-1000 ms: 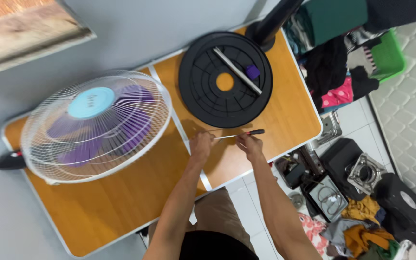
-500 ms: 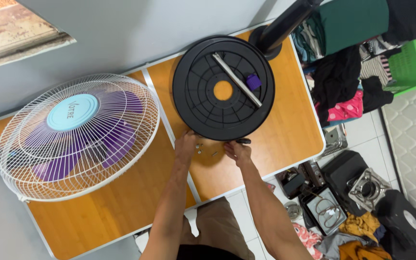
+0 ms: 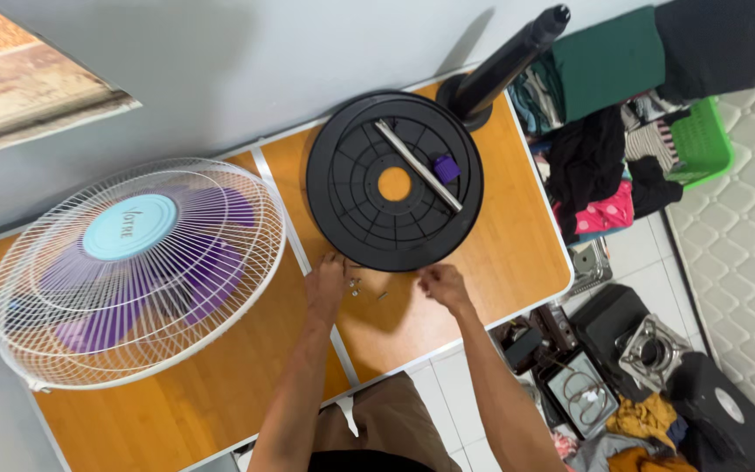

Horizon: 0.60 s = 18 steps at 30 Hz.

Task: The person services a standing fan on a table. They remove the purple fan blades from the motor hub, detach the front grille, unscrew fasteners with a screwdriver, and work on the fan's pole and base components.

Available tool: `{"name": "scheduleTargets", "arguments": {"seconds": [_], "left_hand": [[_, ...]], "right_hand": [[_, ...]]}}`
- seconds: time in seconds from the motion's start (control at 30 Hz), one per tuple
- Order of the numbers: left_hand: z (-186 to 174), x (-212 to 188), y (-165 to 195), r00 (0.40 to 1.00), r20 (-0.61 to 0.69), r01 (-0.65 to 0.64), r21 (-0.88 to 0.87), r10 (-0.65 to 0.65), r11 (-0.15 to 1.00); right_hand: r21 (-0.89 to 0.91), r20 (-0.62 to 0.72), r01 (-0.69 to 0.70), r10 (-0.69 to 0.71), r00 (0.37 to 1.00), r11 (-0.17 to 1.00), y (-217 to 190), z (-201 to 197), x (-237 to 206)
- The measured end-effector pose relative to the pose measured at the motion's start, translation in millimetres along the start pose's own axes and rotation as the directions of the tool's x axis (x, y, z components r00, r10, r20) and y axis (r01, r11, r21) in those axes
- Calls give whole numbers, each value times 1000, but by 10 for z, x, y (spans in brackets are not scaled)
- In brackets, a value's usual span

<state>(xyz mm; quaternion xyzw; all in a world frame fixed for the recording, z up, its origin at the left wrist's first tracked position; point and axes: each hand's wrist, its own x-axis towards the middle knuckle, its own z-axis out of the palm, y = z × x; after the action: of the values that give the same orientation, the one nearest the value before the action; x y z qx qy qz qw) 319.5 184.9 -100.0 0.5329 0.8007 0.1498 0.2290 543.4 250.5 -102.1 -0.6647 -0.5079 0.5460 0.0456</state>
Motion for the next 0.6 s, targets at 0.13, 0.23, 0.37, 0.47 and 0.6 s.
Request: {"name": "scheduleTargets", "arguments": {"seconds": [0.13, 0.23, 0.37, 0.47, 0.6], "left_hand": [[-103, -12, 99, 990, -64, 103, -255, -123, 962], [-249, -14, 175, 1000, -11, 5, -285, -9, 959], [-596, -264, 274, 940, -289, -292, -400, 183, 869], [-1091, -591, 202, 791, -518, -533, -326, 324, 781], [-1857, -772, -404, 628, -749, -568, -255, 211, 783]], "right_hand": [[159, -57, 143, -135, 989, 977, -221, 65, 213], [131, -6, 164, -165, 986, 978, -493, 238, 282], [274, 183, 125, -179, 967, 953, -792, 633, 258], [438, 264, 63, -195, 945, 897, -1090, 1018, 194], [360, 331, -156, 31, 943, 920, -1643, 1389, 70]]}}
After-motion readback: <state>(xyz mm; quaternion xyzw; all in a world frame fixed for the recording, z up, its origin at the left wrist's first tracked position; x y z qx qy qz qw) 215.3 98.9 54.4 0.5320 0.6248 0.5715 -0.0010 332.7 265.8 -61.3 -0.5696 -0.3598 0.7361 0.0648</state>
